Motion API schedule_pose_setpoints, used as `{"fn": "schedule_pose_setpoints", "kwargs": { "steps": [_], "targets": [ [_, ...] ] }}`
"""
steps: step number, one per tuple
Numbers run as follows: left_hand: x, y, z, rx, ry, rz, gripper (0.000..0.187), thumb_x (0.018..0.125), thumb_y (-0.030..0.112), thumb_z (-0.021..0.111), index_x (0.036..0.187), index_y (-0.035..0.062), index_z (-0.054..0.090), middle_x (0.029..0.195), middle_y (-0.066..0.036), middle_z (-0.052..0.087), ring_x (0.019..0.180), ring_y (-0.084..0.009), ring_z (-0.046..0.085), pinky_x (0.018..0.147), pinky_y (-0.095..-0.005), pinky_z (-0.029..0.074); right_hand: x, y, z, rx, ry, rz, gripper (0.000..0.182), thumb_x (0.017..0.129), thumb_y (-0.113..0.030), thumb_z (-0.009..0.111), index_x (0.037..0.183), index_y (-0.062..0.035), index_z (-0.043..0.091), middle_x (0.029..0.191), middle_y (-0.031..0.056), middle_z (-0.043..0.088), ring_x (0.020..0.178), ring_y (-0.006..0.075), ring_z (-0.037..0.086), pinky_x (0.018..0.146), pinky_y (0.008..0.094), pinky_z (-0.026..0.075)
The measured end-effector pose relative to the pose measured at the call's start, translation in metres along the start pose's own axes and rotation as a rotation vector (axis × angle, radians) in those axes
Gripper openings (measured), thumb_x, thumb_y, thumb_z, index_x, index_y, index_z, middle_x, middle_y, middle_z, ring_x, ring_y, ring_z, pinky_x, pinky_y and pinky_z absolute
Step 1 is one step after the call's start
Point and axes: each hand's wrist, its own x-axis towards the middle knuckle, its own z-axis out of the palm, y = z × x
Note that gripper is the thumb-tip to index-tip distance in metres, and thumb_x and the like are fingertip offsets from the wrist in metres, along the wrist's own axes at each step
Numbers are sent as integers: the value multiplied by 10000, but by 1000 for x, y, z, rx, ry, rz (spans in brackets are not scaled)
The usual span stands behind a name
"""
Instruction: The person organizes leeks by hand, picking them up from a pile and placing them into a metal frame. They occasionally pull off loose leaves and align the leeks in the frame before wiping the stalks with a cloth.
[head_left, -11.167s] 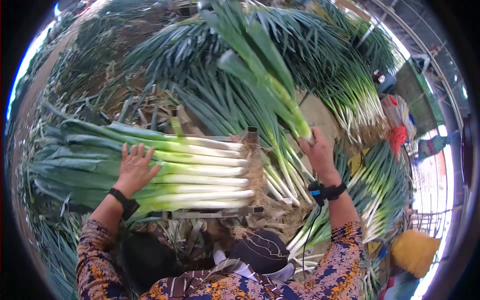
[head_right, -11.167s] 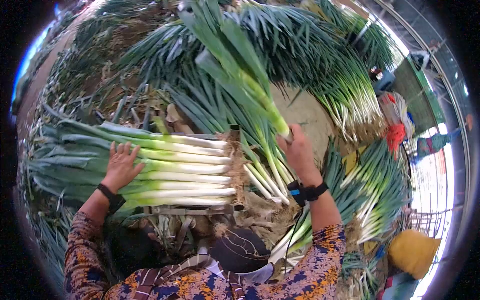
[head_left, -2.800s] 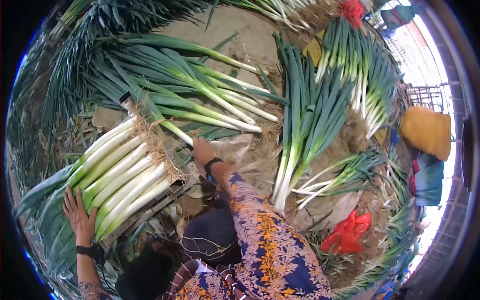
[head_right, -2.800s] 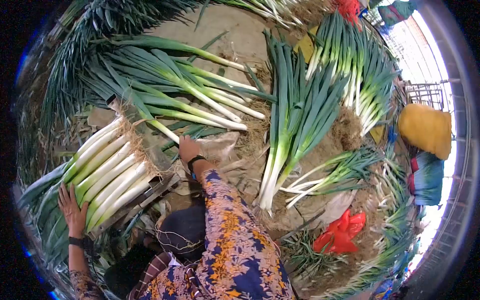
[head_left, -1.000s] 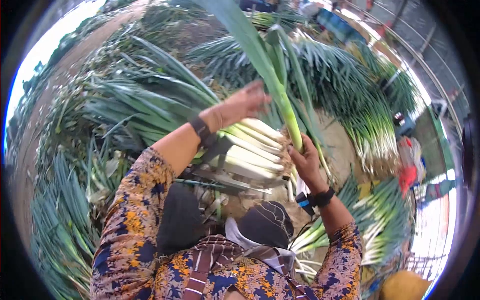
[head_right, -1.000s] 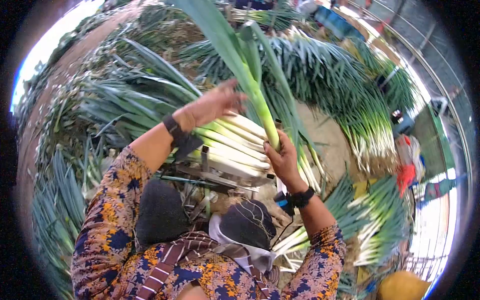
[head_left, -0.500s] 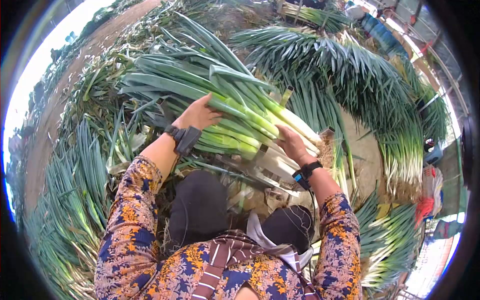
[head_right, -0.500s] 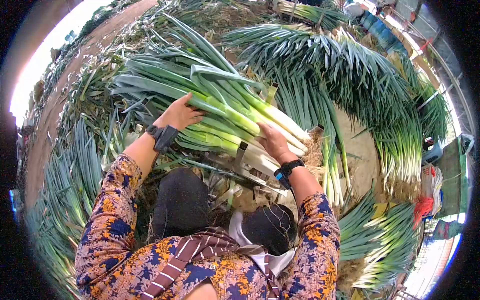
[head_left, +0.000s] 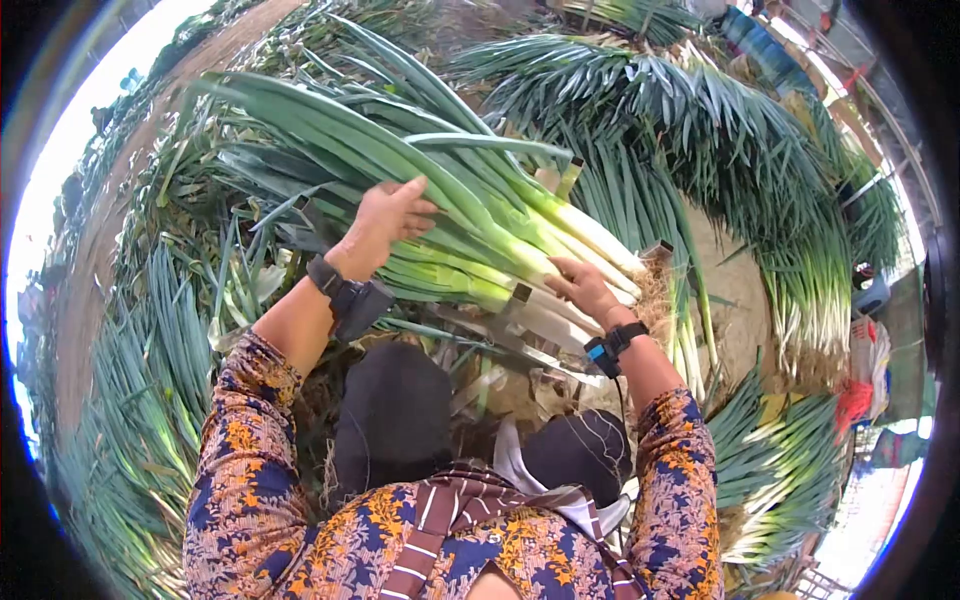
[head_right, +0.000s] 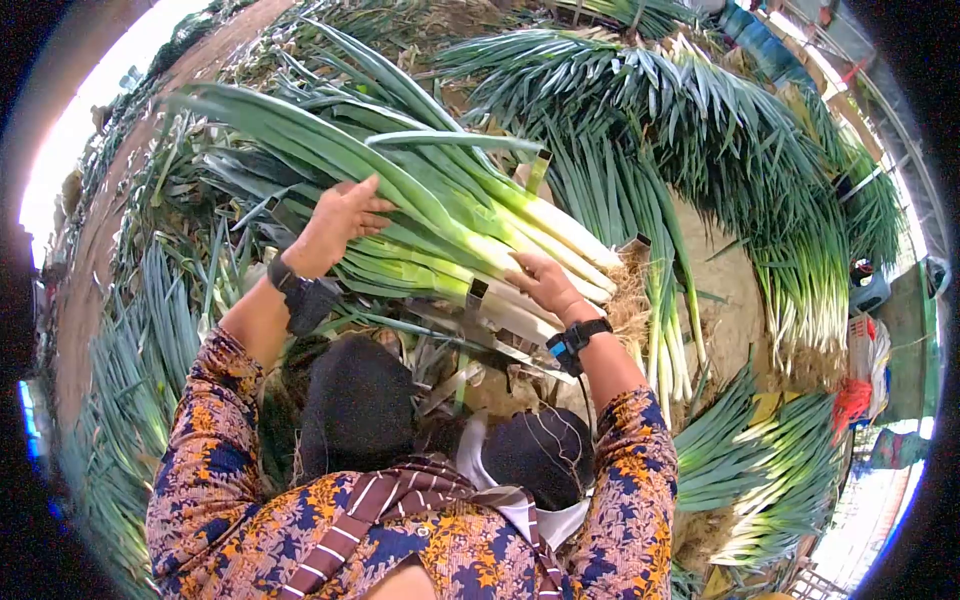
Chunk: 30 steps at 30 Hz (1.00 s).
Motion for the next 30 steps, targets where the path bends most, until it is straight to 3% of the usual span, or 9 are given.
{"fn": "schedule_pose_setpoints", "kwargs": {
  "steps": [1, 9, 13, 16, 21, 25, 28, 29, 30],
  "targets": [
    [3, -5, 0, 10, 10, 13, 495, 946, 384, 627, 1180, -46, 550, 1078, -157, 684, 835, -253, 679, 729, -367, 548, -1, -5, -1, 116, -110, 145, 518, 938, -324, 674, 1364, -50, 568, 976, 34, 700, 759, 97, 580, 689, 294, 499],
    [28, -37, -11, 517, -62, 322, 297, 935, 212, 606, 1116, -24, 595, 988, -106, 690, 836, -178, 653, 761, -305, 527, 6, 1, -9, 270, -176, 137, 455, 979, -290, 621, 1334, -11, 570, 894, -17, 645, 728, 44, 542, 641, 230, 470],
    [20, -35, -5, -256, -372, -94, 427, 971, 267, 452, 1214, -82, 498, 1228, -274, 606, 1108, -361, 617, 994, -472, 490, -5, -21, -24, 238, -116, 88, 464, 959, -290, 656, 1325, -13, 588, 833, -34, 637, 669, 43, 513, 590, 229, 449],
    [27, -26, 19, -654, -251, -372, 465, 1000, 306, 399, 1274, -67, 435, 1275, -284, 568, 1247, -407, 520, 1047, -499, 428, -11, -27, -34, 287, -122, 71, 439, 967, -285, 644, 1312, -16, 600, 828, -34, 634, 671, 44, 511, 591, 224, 444],
    [75, -38, 30, -1158, -574, 178, 432, 991, 336, 405, 1276, 63, 580, 1268, -106, 630, 1169, -307, 579, 1036, -497, 425, -31, -50, -53, 292, -171, 45, 345, 984, -294, 618, 1172, -7, 653, 796, -39, 592, 662, 48, 498, 585, 222, 428],
    [84, 4, 21, -1068, -409, 367, 437, 991, 395, 411, 1218, 76, 606, 1241, -98, 650, 1121, -279, 614, 993, -443, 470, -40, -67, -58, 349, -231, 26, 306, 1001, -326, 574, 913, -39, 635, 782, -24, 589, 658, 57, 512, 596, 216, 435],
    [46, 57, 24, -1031, -28, 164, 447, 993, 419, 430, 1227, 81, 606, 1198, -89, 672, 1077, -262, 642, 964, -455, 490, -33, -61, -56, 486, -249, 39, 310, 1006, -324, 562, 909, -39, 634, 784, -22, 595, 651, 59, 516, 596, 221, 440],
    [61, 48, 8, -980, -272, 360, 404, 1007, 407, 463, 1203, 88, 615, 1146, -76, 691, 1016, -251, 665, 930, -445, 510, -29, -59, -55, 495, -277, 24, 310, 1008, -326, 557, 921, -40, 637, 789, -19, 601, 649, 60, 518, 595, 222, 441],
    [67, 51, -6, -921, -200, 398, 397, 1012, 399, 470, 1217, 87, 606, 1159, -72, 684, 1030, -245, 658, 925, -432, 510, -23, -56, -54, 507, -304, 9, 310, 1010, -327, 552, 933, -40, 640, 794, -16, 607, 648, 60, 520, 595, 223, 441]
  ]
}}
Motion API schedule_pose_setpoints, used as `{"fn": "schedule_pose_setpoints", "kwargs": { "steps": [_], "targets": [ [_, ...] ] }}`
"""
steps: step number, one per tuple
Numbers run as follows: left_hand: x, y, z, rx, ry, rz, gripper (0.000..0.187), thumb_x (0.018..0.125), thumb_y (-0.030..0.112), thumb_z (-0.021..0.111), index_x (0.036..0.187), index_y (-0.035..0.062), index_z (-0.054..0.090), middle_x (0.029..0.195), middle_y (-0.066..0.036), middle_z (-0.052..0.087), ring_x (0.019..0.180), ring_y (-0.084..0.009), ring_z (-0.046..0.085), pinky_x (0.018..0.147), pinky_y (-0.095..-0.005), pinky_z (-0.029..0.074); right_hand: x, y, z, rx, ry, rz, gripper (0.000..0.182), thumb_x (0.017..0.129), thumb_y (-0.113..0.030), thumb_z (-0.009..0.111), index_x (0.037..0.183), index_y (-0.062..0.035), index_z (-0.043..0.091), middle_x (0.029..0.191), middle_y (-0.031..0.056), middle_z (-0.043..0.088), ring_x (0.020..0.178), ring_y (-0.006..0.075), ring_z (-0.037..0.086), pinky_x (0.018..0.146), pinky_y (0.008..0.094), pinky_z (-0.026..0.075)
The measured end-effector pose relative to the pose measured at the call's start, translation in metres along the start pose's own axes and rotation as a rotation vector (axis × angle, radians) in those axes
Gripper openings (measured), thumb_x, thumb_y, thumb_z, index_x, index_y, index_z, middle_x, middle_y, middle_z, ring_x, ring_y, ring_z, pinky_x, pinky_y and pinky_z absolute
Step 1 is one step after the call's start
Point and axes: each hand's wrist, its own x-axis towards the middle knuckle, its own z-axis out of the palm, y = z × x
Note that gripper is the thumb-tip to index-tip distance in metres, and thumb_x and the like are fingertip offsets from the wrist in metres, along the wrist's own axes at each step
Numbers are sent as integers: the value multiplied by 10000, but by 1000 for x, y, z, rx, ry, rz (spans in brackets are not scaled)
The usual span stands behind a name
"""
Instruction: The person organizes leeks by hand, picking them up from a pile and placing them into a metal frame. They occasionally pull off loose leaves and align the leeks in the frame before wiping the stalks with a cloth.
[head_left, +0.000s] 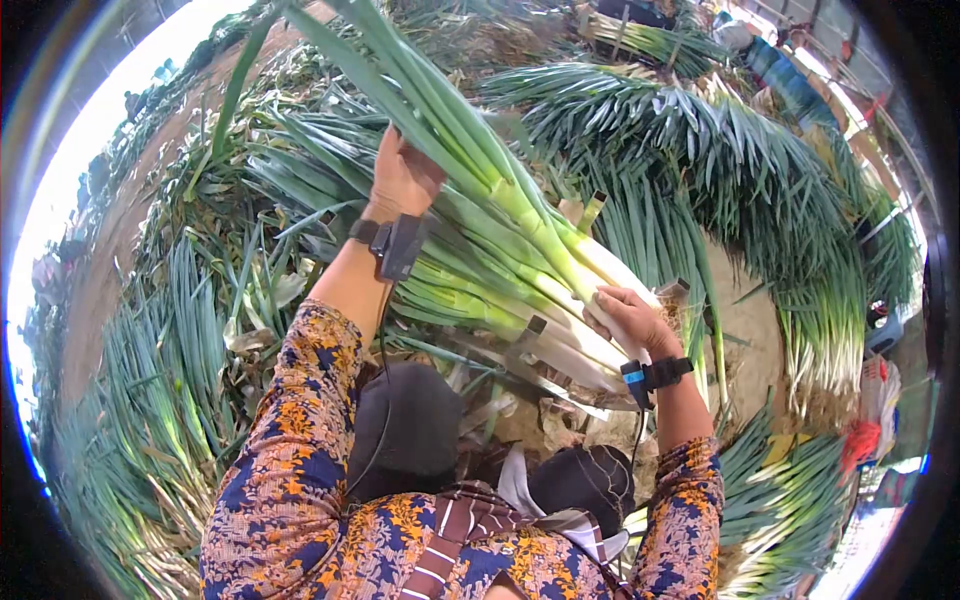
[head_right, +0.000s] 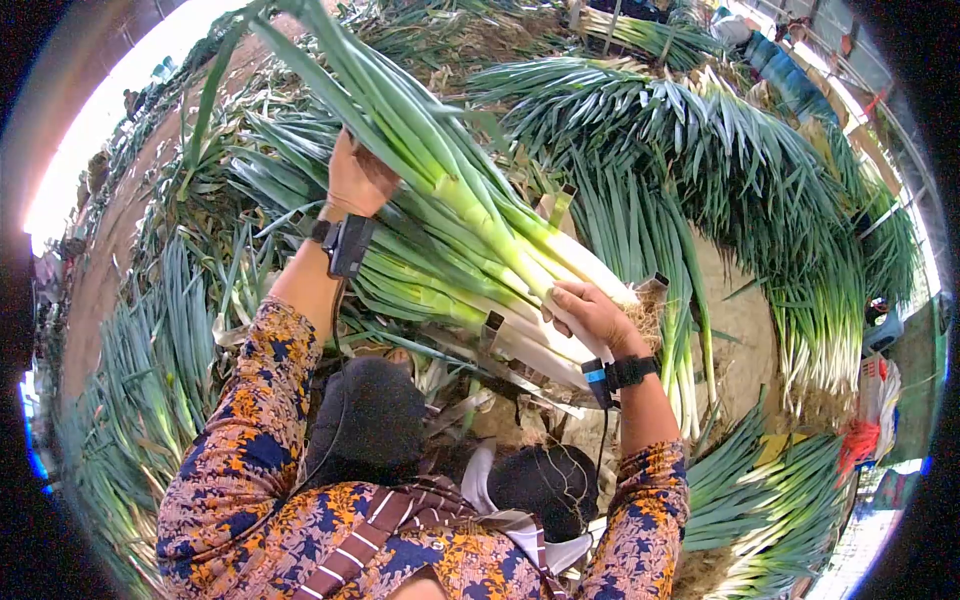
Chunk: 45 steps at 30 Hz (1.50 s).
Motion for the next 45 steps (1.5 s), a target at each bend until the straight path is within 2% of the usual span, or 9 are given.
{"fn": "schedule_pose_setpoints", "kwargs": {
  "steps": [3, 6, 14, 18, 25, 29, 32, 36, 45],
  "targets": [
    [-3, 21, 5, 340, 46, 159, 408, 1030, 364, 495, 1315, 76, 536, 1237, -45, 638, 1097, -210, 619, 935, -379, 490, 17, 6, -3, -87, -17, 13, 313, 1015, -329, 543, 1012, -35, 649, 829, 2, 632, 657, 58, 533, 605, 227, 450],
    [0, 31, -53, 528, 87, -23, 363, 1012, 352, 531, 1274, 103, 565, 1201, -37, 651, 1054, -188, 619, 895, -360, 488, 29, 30, 1, -194, 170, 35, 414, 1010, -351, 557, 1266, -29, 607, 880, 3, 666, 736, 57, 571, 669, 231, 481],
    [-73, 13, -87, 199, 297, -118, 491, 932, 338, 639, 1344, 107, 506, 1290, -58, 595, 1218, -255, 527, 1057, -428, 376, 35, 84, 11, -477, 161, 62, 457, 998, -360, 583, 1280, -2, 622, 1015, 37, 683, 926, 82, 601, 842, 248, 487],
    [-66, 30, -101, 216, 398, -112, 486, 918, 297, 650, 1328, 77, 512, 1314, -54, 579, 1235, -261, 505, 1072, -434, 352, 24, 74, 17, -532, 218, 77, 441, 991, -407, 564, 1256, -65, 652, 1106, 156, 717, 1009, 249, 669, 907, 346, 499],
    [-87, 37, -140, 536, 353, -130, 299, 938, 259, 619, 1146, 49, 572, 994, -46, 610, 937, -218, 596, 836, -434, 490, 22, 103, 31, -957, 298, -315, 378, 974, -420, 567, 1219, -147, 664, 951, 195, 686, 869, 355, 659, 736, 423, 531],
    [-103, 31, -116, 953, 643, -67, 428, 922, 218, 619, 1269, -1, 498, 1233, -161, 554, 1099, -294, 556, 954, -466, 447, 17, 107, 43, -1041, 415, -398, 320, 942, -373, 622, 1201, -191, 670, 899, 129, 631, 805, 305, 642, 679, 404, 528],
    [-119, -2, -84, 2012, 481, 853, 561, 883, 201, 654, 1355, -16, 443, 1358, -196, 486, 1248, -374, 467, 1069, -482, 358, 20, 113, 51, -1032, 473, -403, 287, 912, -314, 661, 1180, -210, 676, 900, 98, 592, 799, 291, 617, 678, 403, 520],
    [-128, -37, -24, 2390, -813, 605, 613, 759, 299, 748, 1324, 165, 554, 1396, -126, 472, 1350, -343, 366, 1127, -478, 283, 15, 121, 58, -993, 520, -378, 292, 901, -279, 666, 1181, -195, 666, 874, 114, 574, 805, 305, 590, 700, 407, 507],
    [-109, -58, -53, 2390, -1058, 580, 532, 748, 355, 724, 1256, 229, 632, 1187, -44, 550, 1143, -248, 491, 1013, -442, 356, -46, 135, 38, -1104, 640, -326, 323, 829, -193, 723, 1139, -140, 648, 949, 114, 592, 919, 315, 576, 796, 426, 489]
  ]
}}
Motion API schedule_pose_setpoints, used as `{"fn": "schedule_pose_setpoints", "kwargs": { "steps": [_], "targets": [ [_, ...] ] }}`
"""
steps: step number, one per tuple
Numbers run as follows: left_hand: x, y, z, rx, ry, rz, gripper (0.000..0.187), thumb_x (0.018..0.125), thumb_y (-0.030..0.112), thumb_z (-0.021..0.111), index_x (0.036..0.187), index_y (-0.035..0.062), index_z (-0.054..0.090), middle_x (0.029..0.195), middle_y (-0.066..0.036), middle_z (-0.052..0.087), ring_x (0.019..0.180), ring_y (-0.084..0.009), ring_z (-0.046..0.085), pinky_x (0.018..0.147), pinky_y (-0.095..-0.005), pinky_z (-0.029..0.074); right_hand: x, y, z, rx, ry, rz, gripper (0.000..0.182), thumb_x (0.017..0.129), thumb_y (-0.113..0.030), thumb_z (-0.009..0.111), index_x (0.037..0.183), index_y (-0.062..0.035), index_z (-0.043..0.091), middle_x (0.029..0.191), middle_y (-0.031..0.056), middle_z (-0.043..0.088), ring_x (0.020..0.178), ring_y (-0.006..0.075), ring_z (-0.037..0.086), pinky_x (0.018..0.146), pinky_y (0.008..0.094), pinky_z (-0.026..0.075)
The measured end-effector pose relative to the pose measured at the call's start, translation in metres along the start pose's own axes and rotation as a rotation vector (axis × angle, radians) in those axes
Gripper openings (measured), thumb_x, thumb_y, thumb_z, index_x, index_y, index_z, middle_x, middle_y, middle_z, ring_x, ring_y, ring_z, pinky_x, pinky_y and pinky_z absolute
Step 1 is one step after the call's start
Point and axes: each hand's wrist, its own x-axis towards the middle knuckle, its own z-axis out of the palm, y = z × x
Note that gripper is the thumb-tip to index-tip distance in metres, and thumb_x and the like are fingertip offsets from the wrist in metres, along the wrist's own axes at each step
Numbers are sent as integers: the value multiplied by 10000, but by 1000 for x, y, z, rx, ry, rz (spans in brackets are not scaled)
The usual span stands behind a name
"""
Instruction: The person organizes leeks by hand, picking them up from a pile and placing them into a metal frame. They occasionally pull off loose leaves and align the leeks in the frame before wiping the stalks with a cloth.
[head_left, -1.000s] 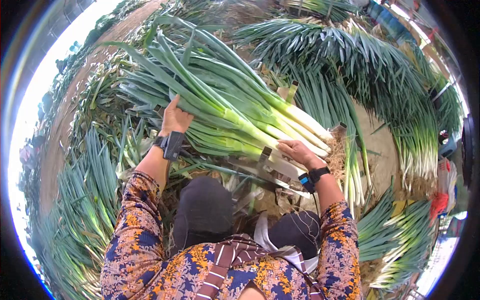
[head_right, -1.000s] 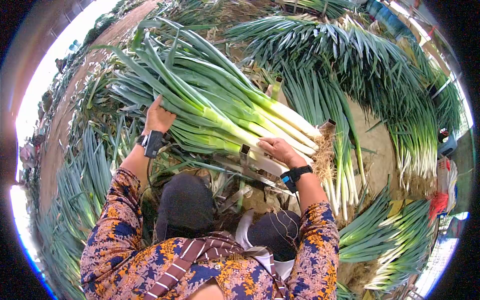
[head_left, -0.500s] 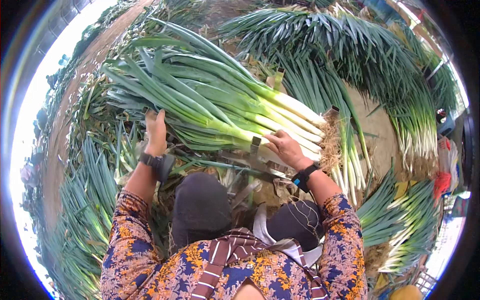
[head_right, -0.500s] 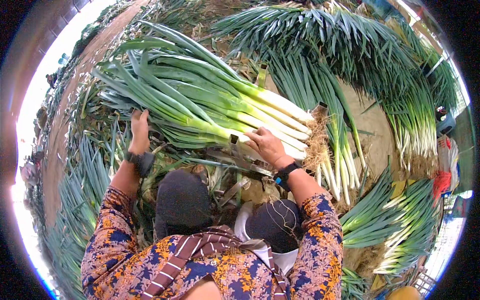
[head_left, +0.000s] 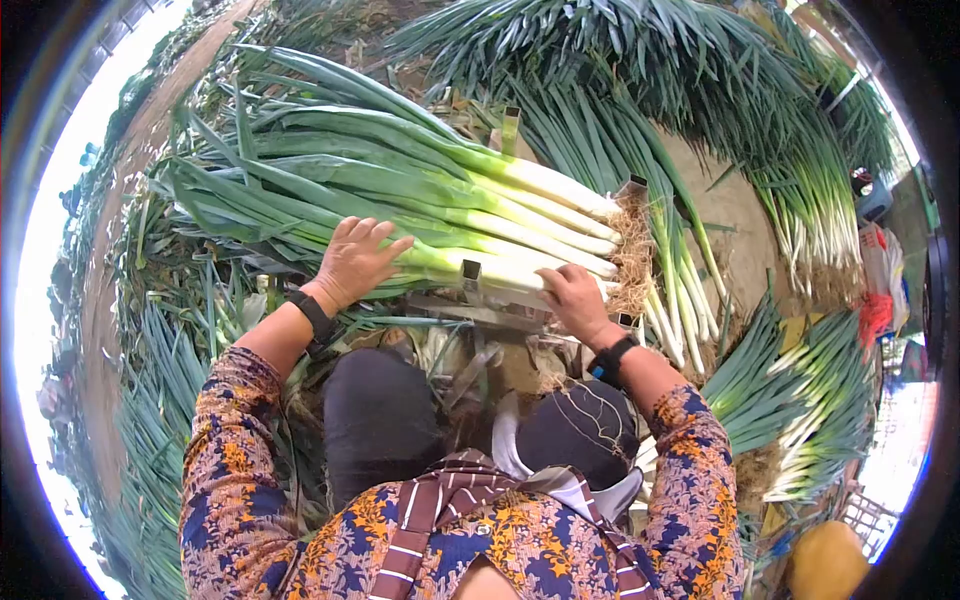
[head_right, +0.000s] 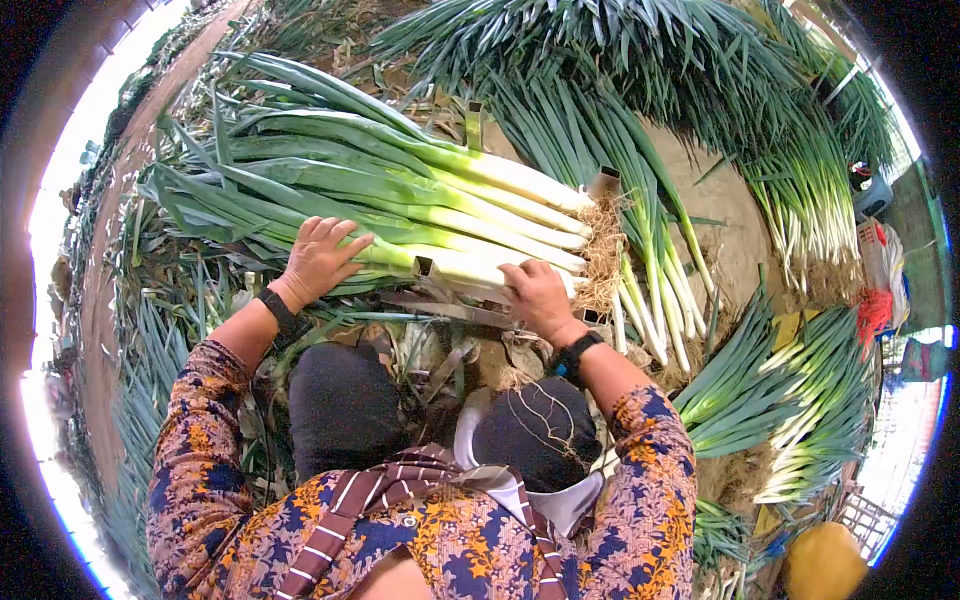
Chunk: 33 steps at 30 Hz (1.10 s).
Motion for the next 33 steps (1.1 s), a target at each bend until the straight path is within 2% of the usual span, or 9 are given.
{"fn": "schedule_pose_setpoints", "kwargs": {
  "steps": [8, 12, 15, 16, 19, 25, 29, 30, 33],
  "targets": [
    [-4, 7, 16, -49, 35, 33, 558, 674, 273, 778, 1210, 176, 654, 1097, -20, 570, 1014, -210, 527, 942, -401, 391, -24, 7, -5, -9, 22, 80, 387, 793, -130, 748, 1171, -138, 666, 921, 121, 577, 887, 313, 543, 779, 421, 464],
    [-1, 6, 22, -112, 73, 58, 502, 703, 235, 759, 1186, 148, 654, 1076, -25, 560, 1000, -215, 525, 915, -391, 407, -26, 9, -6, -17, -17, 81, 394, 798, -123, 739, 1184, -125, 661, 906, 117, 580, 867, 312, 542, 773, 415, 452],
    [1, 12, 25, -130, 138, 43, 389, 760, 186, 673, 1145, 138, 648, 979, -12, 557, 940, -195, 539, 876, -369, 427, -24, 10, -6, -49, -27, 69, 391, 805, -121, 730, 1189, -134, 661, 893, 108, 581, 854, 309, 542, 769, 412, 446],
    [0, 13, 25, -111, 168, 50, 351, 779, 170, 638, 1126, 114, 646, 952, -12, 555, 913, -193, 540, 865, -360, 437, -24, 8, -8, -85, -55, 98, 379, 821, -131, 713, 1196, -155, 661, 892, 98, 579, 848, 302, 541, 767, 411, 445],
    [-3, 13, 35, -104, 121, 73, 441, 749, 190, 711, 1171, 86, 637, 1040, -38, 561, 977, -216, 537, 903, -378, 427, -27, 4, -15, -251, -64, 64, 344, 860, -231, 696, 1201, -207, 653, 874, 66, 561, 841, 275, 537, 731, 416, 442],
    [9, 16, 44, -153, 123, 121, 381, 761, 146, 645, 1124, 30, 636, 987, -54, 562, 938, -229, 553, 882, -367, 454, -31, 2, -22, -499, -150, 99, 282, 888, -269, 661, 1163, -212, 647, 886, 73, 576, 831, 273, 565, 679, 396, 511],
    [16, 18, 43, -153, 80, 137, 385, 754, 136, 623, 1121, 22, 611, 931, -55, 537, 943, -221, 549, 876, -346, 448, -31, 7, -22, -521, -220, 106, 330, 900, -258, 642, 1223, -207, 592, 944, 111, 604, 863, 309, 605, 692, 407, 542],
    [16, 17, 40, -114, 26, 137, 385, 772, 164, 643, 1135, 42, 600, 931, -50, 529, 967, -222, 550, 885, -346, 440, -31, 4, -24, -479, -228, 129, 267, 894, -269, 646, 1140, -171, 608, 941, 98, 609, 876, 326, 600, 726, 421, 536],
    [18, 14, 27, -140, 116, 158, 262, 776, 142, 577, 1027, 97, 637, 924, -26, 567, 911, -205, 551, 864, -338, 428, -35, 9, -21, -518, -243, 156, 195, 894, -258, 643, 1027, -126, 592, 933, 103, 608, 883, 326, 614, 732, 418, 540]
  ]
}}
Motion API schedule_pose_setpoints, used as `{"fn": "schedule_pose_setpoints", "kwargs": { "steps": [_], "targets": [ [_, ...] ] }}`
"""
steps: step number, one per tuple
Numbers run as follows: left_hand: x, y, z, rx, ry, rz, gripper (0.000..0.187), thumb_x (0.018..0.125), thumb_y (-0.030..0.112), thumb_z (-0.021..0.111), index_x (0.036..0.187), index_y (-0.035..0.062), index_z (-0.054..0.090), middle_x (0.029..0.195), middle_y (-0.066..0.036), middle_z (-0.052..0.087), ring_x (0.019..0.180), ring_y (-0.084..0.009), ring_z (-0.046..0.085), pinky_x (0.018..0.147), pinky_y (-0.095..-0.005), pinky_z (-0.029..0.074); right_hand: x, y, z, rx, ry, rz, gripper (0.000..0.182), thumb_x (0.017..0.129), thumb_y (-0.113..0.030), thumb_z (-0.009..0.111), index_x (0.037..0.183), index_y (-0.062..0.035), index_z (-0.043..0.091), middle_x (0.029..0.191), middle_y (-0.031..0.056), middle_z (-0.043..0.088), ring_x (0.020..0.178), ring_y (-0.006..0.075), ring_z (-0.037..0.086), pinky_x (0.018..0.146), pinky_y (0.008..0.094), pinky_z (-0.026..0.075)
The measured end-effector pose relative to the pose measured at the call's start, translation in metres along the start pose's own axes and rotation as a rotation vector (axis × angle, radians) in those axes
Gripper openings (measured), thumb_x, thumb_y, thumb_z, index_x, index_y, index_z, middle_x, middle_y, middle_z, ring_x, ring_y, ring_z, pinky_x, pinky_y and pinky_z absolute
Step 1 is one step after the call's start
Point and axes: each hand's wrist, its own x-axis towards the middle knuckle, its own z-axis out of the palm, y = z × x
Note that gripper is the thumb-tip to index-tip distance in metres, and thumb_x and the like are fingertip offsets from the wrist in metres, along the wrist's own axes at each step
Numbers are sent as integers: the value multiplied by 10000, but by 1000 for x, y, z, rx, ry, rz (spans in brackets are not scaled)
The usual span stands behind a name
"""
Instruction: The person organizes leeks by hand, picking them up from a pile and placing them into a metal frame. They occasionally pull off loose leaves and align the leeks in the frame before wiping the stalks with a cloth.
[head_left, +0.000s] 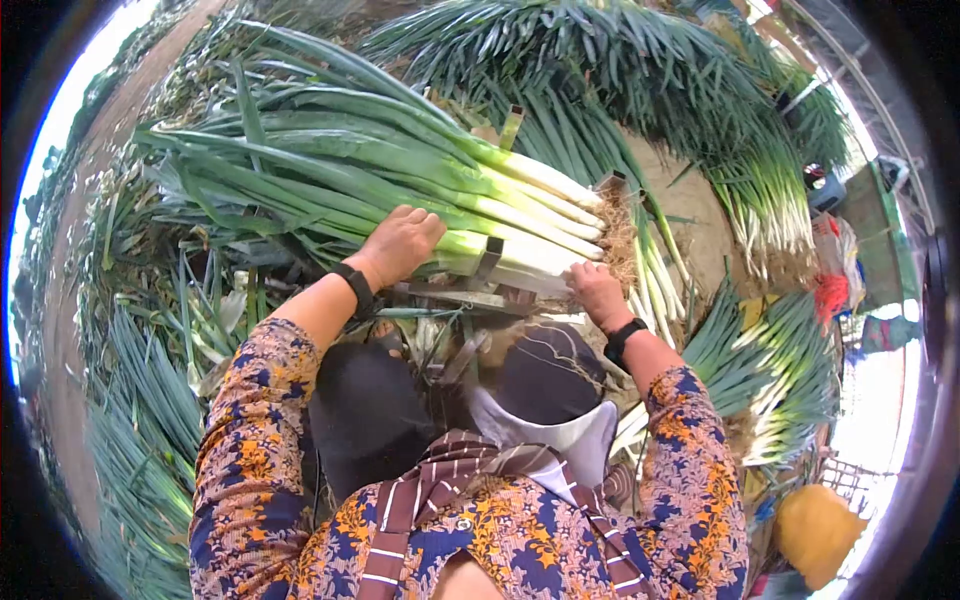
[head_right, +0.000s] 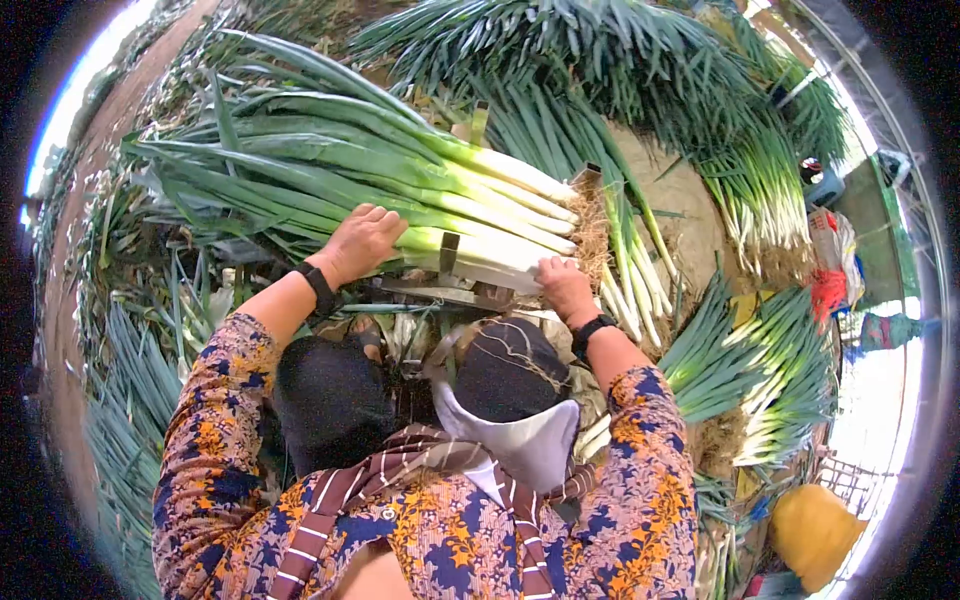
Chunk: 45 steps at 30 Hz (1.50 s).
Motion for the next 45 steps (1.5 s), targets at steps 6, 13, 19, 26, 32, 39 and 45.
{"fn": "schedule_pose_setpoints", "kwargs": {
  "steps": [6, 13, 19, 26, 32, 39, 45],
  "targets": [
    [-27, -21, -13, 461, -28, -16, 446, 841, 224, 562, 1286, 217, 583, 1167, 11, 533, 1097, -180, 483, 936, -437, 346, -5, 13, 6, -247, -19, -40, 84, 882, -126, 556, 933, -99, 617, 928, 84, 649, 881, 236, 648, 820, 369, 485],
    [-24, -32, 16, 420, -62, 101, 460, 823, 201, 578, 1282, 185, 576, 1127, 16, 537, 1057, -168, 489, 906, -387, 366, -2, 35, 4, -275, -142, -70, 97, 857, -179, 582, 882, -122, 657, 854, 78, 694, 803, 217, 690, 794, 371, 463],
    [-21, -20, 14, 301, -41, 60, 448, 810, 164, 576, 1257, 130, 576, 1055, 10, 534, 991, -169, 496, 861, -364, 382, 2, 40, 7, -114, -147, 26, 121, 845, -169, 574, 808, -129, 682, 805, 84, 704, 790, 250, 689, 806, 415, 446],
    [-21, -12, 10, 301, -62, -3, 461, 803, 149, 582, 1263, 133, 574, 1102, 0, 532, 1044, -181, 504, 889, -383, 380, -24, 22, -18, -55, 100, 76, 140, 865, -205, 618, 932, -136, 720, 968, 101, 676, 929, 296, 619, 900, 424, 420],
    [-17, -9, 6, 244, -119, -55, 434, 783, 133, 605, 1217, 147, 582, 1107, -7, 533, 1065, -200, 511, 899, -397, 388, -53, -28, 13, 983, -88, 658, 231, 892, -186, 656, 974, 30, 654, 856, 208, 690, 740, 370, 663, 695, 405, 541],
    [-13, -6, 2, 235, -117, -86, 391, 770, 131, 625, 1158, 157, 590, 1074, -5, 528, 1058, -203, 516, 891, -407, 393, -35, -25, 20, 551, 226, 544, 358, 913, -145, 571, 1237, -28, 475, 904, 296, 664, 901, 474, 635, 779, 554, 489],
    [-12, -5, 1, 226, -204, -135, 535, 744, 189, 722, 1254, 157, 564, 1138, -4, 519, 1099, -207, 492, 933, -408, 372, -24, -27, 23, 567, 201, 594, 347, 904, -71, 513, 1239, -10, 447, 888, 328, 642, 876, 502, 625, 757, 559, 479]
  ]
}}
